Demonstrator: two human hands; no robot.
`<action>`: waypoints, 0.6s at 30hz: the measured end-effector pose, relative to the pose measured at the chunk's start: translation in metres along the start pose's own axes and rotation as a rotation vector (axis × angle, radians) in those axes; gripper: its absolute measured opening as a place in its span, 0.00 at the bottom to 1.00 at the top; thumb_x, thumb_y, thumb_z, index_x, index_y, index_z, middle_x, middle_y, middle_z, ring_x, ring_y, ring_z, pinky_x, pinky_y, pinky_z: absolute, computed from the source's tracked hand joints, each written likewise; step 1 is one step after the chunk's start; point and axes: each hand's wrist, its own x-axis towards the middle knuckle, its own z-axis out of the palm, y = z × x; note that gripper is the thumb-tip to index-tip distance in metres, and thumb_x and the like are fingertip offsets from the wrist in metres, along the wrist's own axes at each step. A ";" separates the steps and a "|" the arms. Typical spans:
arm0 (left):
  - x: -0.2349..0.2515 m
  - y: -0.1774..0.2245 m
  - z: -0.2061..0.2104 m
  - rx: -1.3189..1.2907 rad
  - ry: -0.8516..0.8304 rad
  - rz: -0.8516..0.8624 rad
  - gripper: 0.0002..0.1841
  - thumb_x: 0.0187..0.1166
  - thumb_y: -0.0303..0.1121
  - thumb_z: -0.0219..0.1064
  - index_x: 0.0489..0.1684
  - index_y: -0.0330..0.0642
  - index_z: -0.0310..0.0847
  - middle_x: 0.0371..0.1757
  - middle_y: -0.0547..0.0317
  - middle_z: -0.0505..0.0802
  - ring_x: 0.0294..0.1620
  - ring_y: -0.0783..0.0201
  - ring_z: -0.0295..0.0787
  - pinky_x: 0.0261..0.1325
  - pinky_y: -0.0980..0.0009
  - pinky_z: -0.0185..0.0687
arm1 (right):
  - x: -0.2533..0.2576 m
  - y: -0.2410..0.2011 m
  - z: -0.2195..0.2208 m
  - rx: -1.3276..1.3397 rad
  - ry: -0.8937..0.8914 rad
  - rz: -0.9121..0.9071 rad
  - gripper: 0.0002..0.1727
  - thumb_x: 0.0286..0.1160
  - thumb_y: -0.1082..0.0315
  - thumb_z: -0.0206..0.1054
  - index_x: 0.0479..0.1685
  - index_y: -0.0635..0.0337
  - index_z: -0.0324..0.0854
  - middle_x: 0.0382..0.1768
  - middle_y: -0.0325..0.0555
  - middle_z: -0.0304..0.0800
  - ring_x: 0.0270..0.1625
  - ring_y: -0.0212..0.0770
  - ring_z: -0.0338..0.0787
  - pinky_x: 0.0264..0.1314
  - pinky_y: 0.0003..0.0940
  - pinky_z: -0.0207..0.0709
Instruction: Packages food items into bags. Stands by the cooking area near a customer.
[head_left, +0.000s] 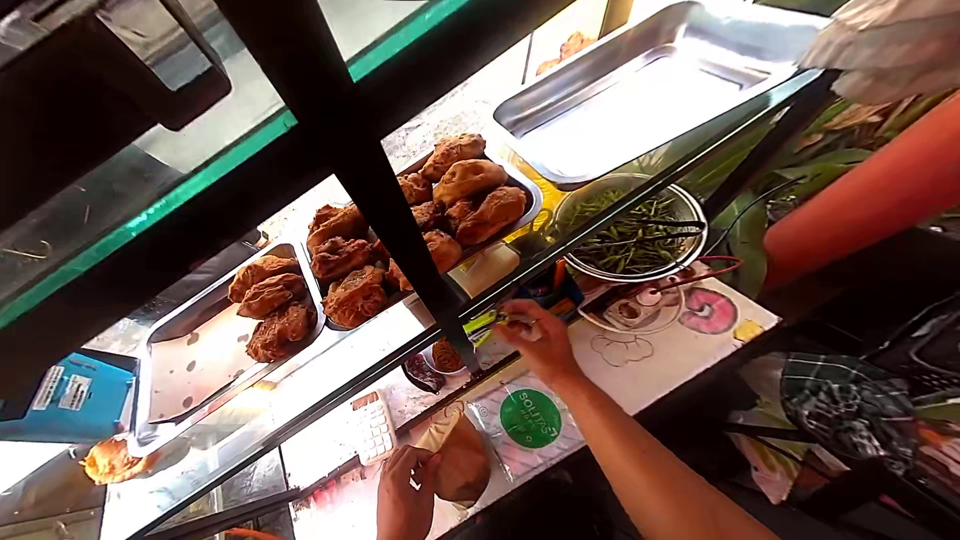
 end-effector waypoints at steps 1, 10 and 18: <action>0.002 0.000 -0.001 0.000 -0.025 -0.004 0.13 0.82 0.50 0.67 0.38 0.55 0.92 0.35 0.75 0.91 0.39 0.75 0.86 0.51 0.67 0.86 | 0.000 -0.006 -0.012 0.064 0.002 0.012 0.19 0.70 0.63 0.77 0.57 0.61 0.85 0.65 0.50 0.88 0.69 0.47 0.87 0.69 0.44 0.86; 0.020 0.007 -0.005 0.056 -0.158 0.022 0.17 0.83 0.54 0.65 0.37 0.54 0.91 0.36 0.74 0.91 0.40 0.74 0.86 0.55 0.65 0.84 | -0.083 -0.014 0.015 0.469 0.213 0.742 0.23 0.88 0.39 0.56 0.64 0.45 0.74 0.40 0.38 0.86 0.36 0.36 0.88 0.38 0.36 0.86; 0.034 0.007 -0.011 0.105 -0.214 0.140 0.16 0.83 0.50 0.63 0.37 0.51 0.91 0.38 0.69 0.92 0.44 0.69 0.88 0.59 0.60 0.83 | -0.121 -0.008 0.120 -0.040 -0.066 -0.056 0.18 0.89 0.49 0.59 0.55 0.54 0.69 0.37 0.38 0.83 0.31 0.33 0.84 0.31 0.33 0.83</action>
